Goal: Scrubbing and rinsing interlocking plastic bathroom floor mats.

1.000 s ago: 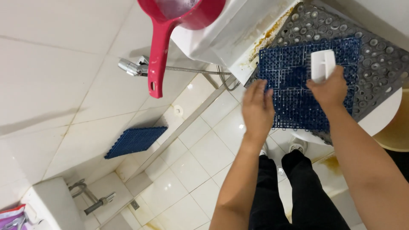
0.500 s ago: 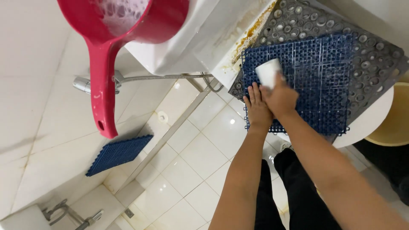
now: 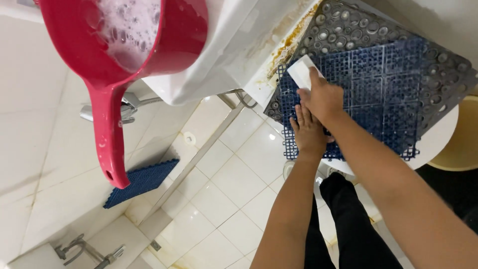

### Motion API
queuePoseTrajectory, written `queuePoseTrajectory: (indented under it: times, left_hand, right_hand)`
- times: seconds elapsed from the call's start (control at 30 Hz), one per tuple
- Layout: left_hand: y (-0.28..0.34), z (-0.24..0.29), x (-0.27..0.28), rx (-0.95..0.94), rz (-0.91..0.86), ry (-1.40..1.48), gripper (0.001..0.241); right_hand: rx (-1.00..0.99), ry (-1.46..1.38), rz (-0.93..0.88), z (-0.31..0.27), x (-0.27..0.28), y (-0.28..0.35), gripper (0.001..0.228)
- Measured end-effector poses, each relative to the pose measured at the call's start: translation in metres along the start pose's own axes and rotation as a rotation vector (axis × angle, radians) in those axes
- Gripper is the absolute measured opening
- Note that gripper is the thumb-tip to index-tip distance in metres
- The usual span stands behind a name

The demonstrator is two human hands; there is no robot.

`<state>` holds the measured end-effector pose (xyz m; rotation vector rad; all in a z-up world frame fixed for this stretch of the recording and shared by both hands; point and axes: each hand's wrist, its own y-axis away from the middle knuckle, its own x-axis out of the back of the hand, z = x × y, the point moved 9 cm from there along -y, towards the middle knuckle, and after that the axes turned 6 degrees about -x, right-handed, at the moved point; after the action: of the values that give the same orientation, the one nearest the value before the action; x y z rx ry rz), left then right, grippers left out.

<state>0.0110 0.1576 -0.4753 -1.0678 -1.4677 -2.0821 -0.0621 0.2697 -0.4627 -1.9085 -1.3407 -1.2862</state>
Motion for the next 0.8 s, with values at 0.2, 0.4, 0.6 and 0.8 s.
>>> queuePoseTrajectory:
  times: [0.2,0.4,0.6,0.8]
  left_hand:
    - [0.005,0.001,0.020,0.019,-0.057,-0.093,0.133]
    - [-0.025,-0.010,-0.041,0.033,0.057,-0.152,0.121]
    - [0.011,-0.003,0.019,0.073,0.011,-0.029,0.130]
    - [0.009,-0.004,0.015,0.074,0.114,-0.049,0.136]
  right_hand:
    - [-0.089,-0.012,-0.014,0.129,0.039,-0.027,0.070]
    - [-0.182,0.085,-0.055,0.036,-0.009,0.001,0.089]
    - [-0.107,0.073,-0.252,0.087,0.043,0.020,0.076]
    - [-0.311,-0.013,0.231,0.114,0.055,0.064,0.078]
